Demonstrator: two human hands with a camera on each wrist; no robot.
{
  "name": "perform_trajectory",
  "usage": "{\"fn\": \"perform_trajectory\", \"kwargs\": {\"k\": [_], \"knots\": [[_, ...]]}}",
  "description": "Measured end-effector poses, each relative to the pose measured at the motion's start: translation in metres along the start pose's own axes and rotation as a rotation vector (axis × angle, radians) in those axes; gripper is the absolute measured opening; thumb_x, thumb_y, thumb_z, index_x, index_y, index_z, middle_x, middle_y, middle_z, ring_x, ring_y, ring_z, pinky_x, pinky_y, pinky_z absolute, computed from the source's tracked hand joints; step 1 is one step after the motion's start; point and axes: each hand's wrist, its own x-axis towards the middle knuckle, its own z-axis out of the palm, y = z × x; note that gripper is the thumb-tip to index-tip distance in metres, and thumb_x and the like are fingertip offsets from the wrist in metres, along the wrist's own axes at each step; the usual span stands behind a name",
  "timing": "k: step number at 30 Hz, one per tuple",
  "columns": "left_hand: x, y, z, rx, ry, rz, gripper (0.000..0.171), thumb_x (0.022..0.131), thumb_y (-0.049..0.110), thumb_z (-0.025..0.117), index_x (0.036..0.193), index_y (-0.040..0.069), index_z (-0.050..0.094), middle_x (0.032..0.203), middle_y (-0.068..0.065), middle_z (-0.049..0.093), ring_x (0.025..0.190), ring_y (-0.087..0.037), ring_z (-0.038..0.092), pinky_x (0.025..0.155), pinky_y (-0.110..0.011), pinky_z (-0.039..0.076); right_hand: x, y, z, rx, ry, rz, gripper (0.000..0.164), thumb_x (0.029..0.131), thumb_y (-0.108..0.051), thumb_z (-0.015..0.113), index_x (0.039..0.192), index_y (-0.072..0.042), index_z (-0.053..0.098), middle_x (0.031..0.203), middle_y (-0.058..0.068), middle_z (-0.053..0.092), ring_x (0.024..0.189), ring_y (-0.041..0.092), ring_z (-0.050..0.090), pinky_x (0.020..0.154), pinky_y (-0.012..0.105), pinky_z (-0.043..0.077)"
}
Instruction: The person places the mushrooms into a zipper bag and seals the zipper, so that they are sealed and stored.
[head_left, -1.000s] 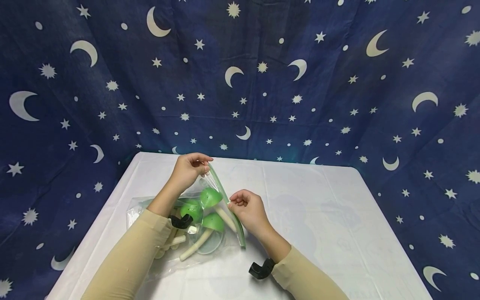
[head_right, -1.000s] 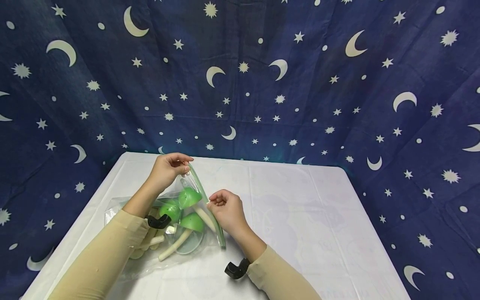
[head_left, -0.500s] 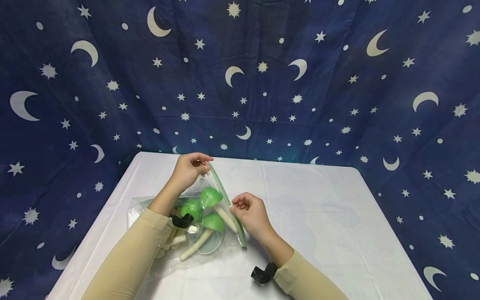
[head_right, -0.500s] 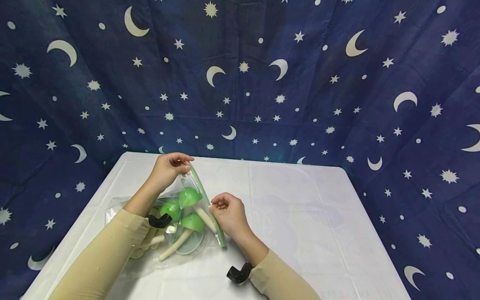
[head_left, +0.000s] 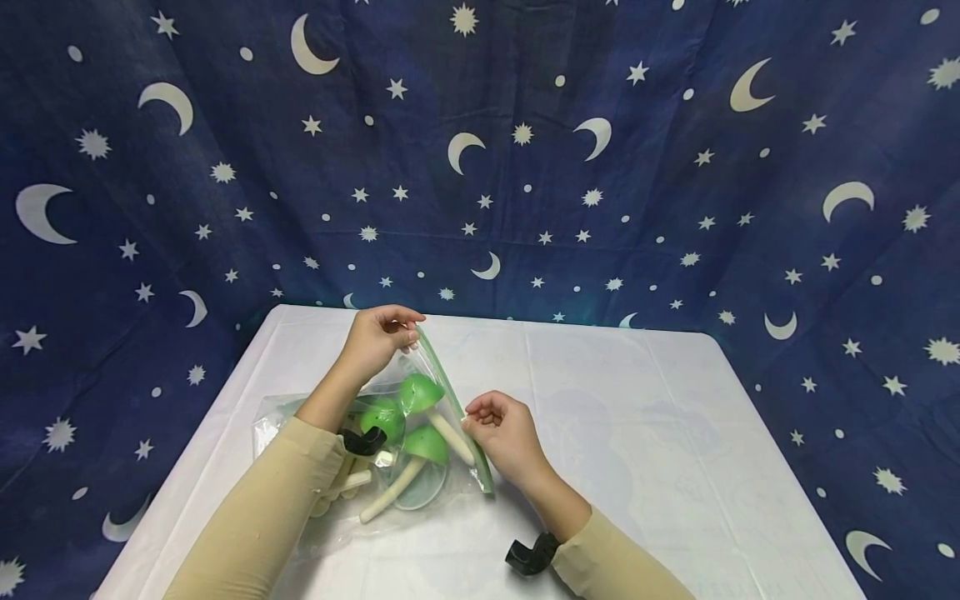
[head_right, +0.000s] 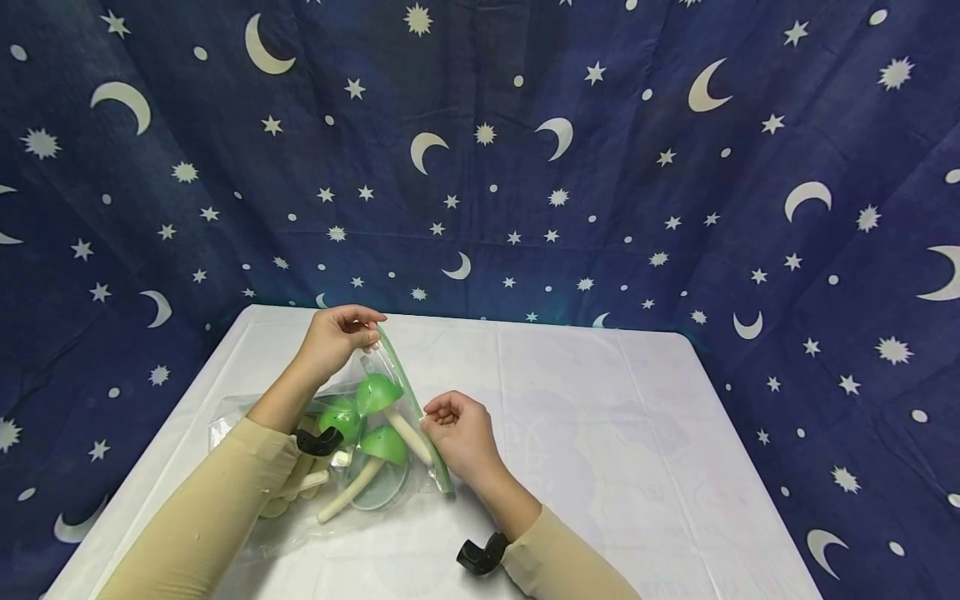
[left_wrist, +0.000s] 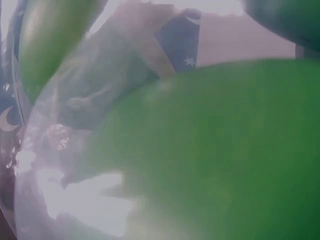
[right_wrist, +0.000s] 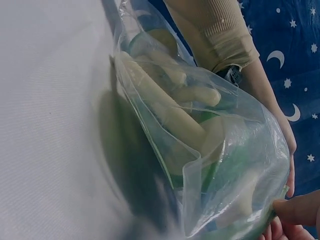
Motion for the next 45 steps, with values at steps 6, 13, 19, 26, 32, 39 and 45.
{"fn": "perform_trajectory", "kwargs": {"k": [6, 13, 19, 26, 32, 39, 45], "knots": [[0.000, 0.000, 0.000, 0.002, 0.001, -0.006, 0.024, 0.094, -0.008, 0.075, 0.116, -0.001, 0.079, 0.094, -0.017, 0.066, 0.072, -0.009, 0.069, 0.066, -0.020, 0.060, -0.002, 0.002, -0.001, 0.012, 0.002, 0.016, 0.011, 0.089, 0.003, 0.079, 0.096, -0.002, 0.072, 0.088, 0.009, 0.067, 0.077, 0.014, 0.060, 0.065, 0.017, 0.051], [0.002, -0.002, 0.000, 0.004, 0.007, -0.009, 0.024, 0.093, -0.008, 0.076, 0.116, -0.003, 0.079, 0.094, -0.018, 0.067, 0.072, -0.008, 0.068, 0.066, -0.019, 0.060, -0.006, 0.005, -0.003, 0.024, -0.005, 0.036, 0.013, 0.089, 0.003, 0.079, 0.098, 0.001, 0.072, 0.088, 0.009, 0.067, 0.077, 0.014, 0.059, 0.065, 0.017, 0.051], [0.003, -0.005, 0.001, 0.008, 0.008, -0.005, 0.024, 0.093, -0.007, 0.076, 0.117, -0.002, 0.080, 0.095, -0.018, 0.068, 0.072, -0.008, 0.068, 0.066, -0.020, 0.060, -0.009, 0.007, -0.004, 0.025, -0.004, 0.036, 0.013, 0.088, 0.004, 0.079, 0.098, -0.001, 0.072, 0.087, 0.010, 0.067, 0.076, 0.014, 0.060, 0.064, 0.017, 0.051], [0.004, -0.007, 0.001, 0.021, 0.013, -0.007, 0.024, 0.093, -0.007, 0.076, 0.117, -0.003, 0.079, 0.094, -0.017, 0.067, 0.072, -0.008, 0.068, 0.066, -0.020, 0.060, -0.012, 0.008, -0.006, 0.025, -0.007, 0.038, 0.013, 0.088, 0.004, 0.079, 0.098, -0.001, 0.072, 0.088, 0.009, 0.068, 0.077, 0.014, 0.060, 0.065, 0.017, 0.052], [0.004, -0.007, 0.000, 0.022, 0.017, -0.003, 0.026, 0.093, -0.009, 0.075, 0.119, -0.006, 0.077, 0.090, -0.008, 0.067, 0.072, -0.009, 0.068, 0.065, -0.021, 0.060, -0.015, 0.007, -0.007, 0.038, -0.012, 0.036, 0.013, 0.087, 0.006, 0.078, 0.098, 0.001, 0.072, 0.087, 0.010, 0.067, 0.077, 0.013, 0.061, 0.065, 0.017, 0.052], [0.003, -0.006, 0.000, 0.029, 0.030, -0.006, 0.025, 0.093, -0.008, 0.075, 0.117, -0.004, 0.078, 0.090, -0.007, 0.067, 0.071, -0.009, 0.068, 0.064, -0.021, 0.061, -0.017, 0.009, -0.010, 0.039, -0.026, 0.036, 0.013, 0.087, 0.007, 0.078, 0.098, 0.001, 0.072, 0.087, 0.011, 0.067, 0.076, 0.013, 0.060, 0.065, 0.017, 0.052], [0.003, -0.005, 0.000, 0.031, 0.037, -0.010, 0.025, 0.092, -0.008, 0.076, 0.116, -0.002, 0.079, 0.092, -0.009, 0.067, 0.072, -0.009, 0.068, 0.064, -0.021, 0.061, -0.018, 0.011, -0.012, 0.052, -0.031, 0.040, 0.014, 0.087, 0.007, 0.078, 0.099, 0.001, 0.072, 0.087, 0.010, 0.067, 0.076, 0.013, 0.060, 0.065, 0.017, 0.052]]}}
